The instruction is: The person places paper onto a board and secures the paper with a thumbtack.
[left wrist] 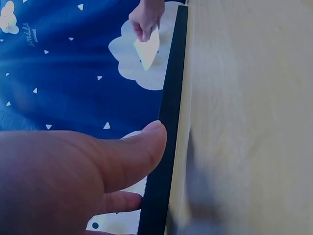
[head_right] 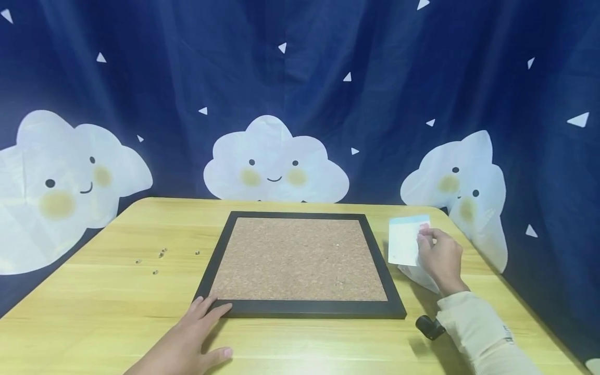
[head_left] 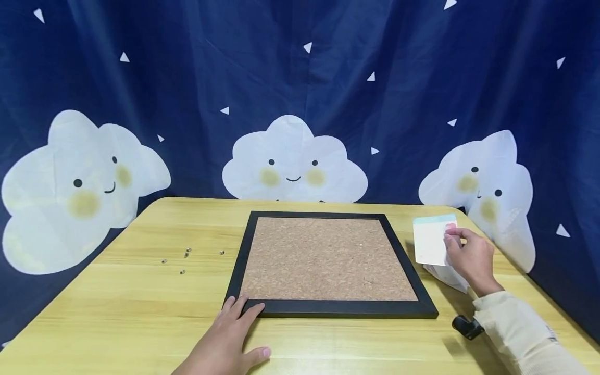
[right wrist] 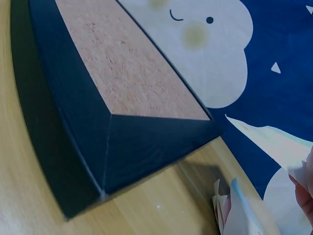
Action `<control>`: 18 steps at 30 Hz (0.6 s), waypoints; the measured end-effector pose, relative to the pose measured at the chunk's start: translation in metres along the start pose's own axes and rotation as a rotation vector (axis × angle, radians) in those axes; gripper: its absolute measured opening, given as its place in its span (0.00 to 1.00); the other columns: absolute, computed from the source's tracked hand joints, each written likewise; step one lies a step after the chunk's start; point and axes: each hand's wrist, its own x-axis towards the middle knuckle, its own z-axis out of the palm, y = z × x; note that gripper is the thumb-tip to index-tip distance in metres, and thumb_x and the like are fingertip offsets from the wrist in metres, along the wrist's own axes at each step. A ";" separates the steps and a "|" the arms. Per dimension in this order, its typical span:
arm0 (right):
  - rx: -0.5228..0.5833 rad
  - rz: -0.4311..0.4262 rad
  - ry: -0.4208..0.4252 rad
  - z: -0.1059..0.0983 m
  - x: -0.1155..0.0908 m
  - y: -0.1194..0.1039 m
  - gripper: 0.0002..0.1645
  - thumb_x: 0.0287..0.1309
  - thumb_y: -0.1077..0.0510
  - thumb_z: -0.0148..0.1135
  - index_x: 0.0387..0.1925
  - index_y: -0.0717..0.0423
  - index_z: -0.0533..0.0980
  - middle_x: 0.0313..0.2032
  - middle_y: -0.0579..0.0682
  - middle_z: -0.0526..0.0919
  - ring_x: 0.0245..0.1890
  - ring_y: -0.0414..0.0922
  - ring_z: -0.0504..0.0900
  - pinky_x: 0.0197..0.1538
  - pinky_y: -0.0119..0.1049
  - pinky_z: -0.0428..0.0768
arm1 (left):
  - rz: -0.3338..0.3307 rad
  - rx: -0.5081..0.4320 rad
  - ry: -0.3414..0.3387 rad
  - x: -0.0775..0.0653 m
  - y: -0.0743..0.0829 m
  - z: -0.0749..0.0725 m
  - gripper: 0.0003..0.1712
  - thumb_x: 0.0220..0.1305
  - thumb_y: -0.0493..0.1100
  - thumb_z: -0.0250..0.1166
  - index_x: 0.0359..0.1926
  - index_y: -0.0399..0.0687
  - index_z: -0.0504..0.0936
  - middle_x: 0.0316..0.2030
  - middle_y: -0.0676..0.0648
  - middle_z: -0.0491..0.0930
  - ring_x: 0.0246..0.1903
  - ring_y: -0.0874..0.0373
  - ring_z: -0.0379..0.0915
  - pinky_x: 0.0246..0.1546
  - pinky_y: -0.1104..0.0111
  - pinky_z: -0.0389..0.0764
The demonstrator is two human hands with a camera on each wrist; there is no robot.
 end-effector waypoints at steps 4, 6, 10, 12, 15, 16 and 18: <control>0.003 0.002 -0.024 -0.001 0.000 -0.003 0.19 0.67 0.54 0.53 0.46 0.67 0.80 0.42 0.66 0.82 0.29 0.53 0.75 0.30 0.39 0.67 | 0.005 0.001 0.008 0.000 0.000 0.001 0.45 0.49 0.61 0.74 0.65 0.48 0.72 0.69 0.33 0.58 0.69 0.28 0.44 0.60 0.34 0.57; 0.006 -0.013 -0.033 0.000 -0.001 -0.004 0.20 0.67 0.54 0.53 0.46 0.67 0.80 0.41 0.66 0.82 0.27 0.51 0.74 0.29 0.38 0.68 | 0.008 0.001 0.013 -0.001 0.001 0.001 0.44 0.49 0.61 0.74 0.65 0.48 0.72 0.69 0.33 0.58 0.69 0.29 0.44 0.60 0.34 0.57; 0.006 -0.030 -0.049 0.001 -0.005 -0.004 0.19 0.67 0.55 0.53 0.45 0.67 0.81 0.31 0.61 0.83 0.22 0.47 0.72 0.26 0.37 0.67 | 0.012 0.002 0.013 -0.001 0.001 0.001 0.45 0.49 0.60 0.74 0.65 0.48 0.72 0.69 0.32 0.58 0.69 0.29 0.44 0.60 0.35 0.57; 0.008 -0.032 -0.056 0.003 -0.006 -0.005 0.19 0.67 0.55 0.53 0.45 0.67 0.81 0.24 0.57 0.81 0.21 0.45 0.71 0.25 0.36 0.67 | 0.007 0.002 0.010 -0.001 0.000 0.001 0.45 0.49 0.60 0.74 0.65 0.48 0.72 0.69 0.33 0.58 0.69 0.29 0.44 0.60 0.35 0.57; 0.012 -0.036 -0.061 0.005 -0.007 -0.007 0.19 0.67 0.56 0.53 0.45 0.68 0.81 0.22 0.55 0.79 0.20 0.45 0.70 0.23 0.35 0.67 | 0.000 0.002 0.006 -0.001 0.001 0.000 0.44 0.49 0.61 0.74 0.65 0.49 0.72 0.69 0.33 0.58 0.69 0.29 0.44 0.60 0.34 0.57; 0.016 -0.037 -0.064 0.005 -0.007 -0.008 0.19 0.67 0.56 0.53 0.45 0.68 0.80 0.22 0.55 0.79 0.19 0.45 0.70 0.23 0.35 0.67 | 0.000 0.002 0.006 -0.001 0.001 0.000 0.44 0.49 0.61 0.74 0.65 0.49 0.72 0.69 0.33 0.58 0.69 0.29 0.44 0.60 0.34 0.57; 0.015 -0.037 -0.067 0.005 -0.008 -0.010 0.19 0.68 0.55 0.53 0.46 0.67 0.80 0.26 0.58 0.81 0.19 0.45 0.70 0.23 0.35 0.67 | 0.002 0.002 0.009 0.000 0.002 0.000 0.44 0.49 0.60 0.74 0.65 0.49 0.72 0.69 0.33 0.58 0.69 0.29 0.44 0.60 0.34 0.57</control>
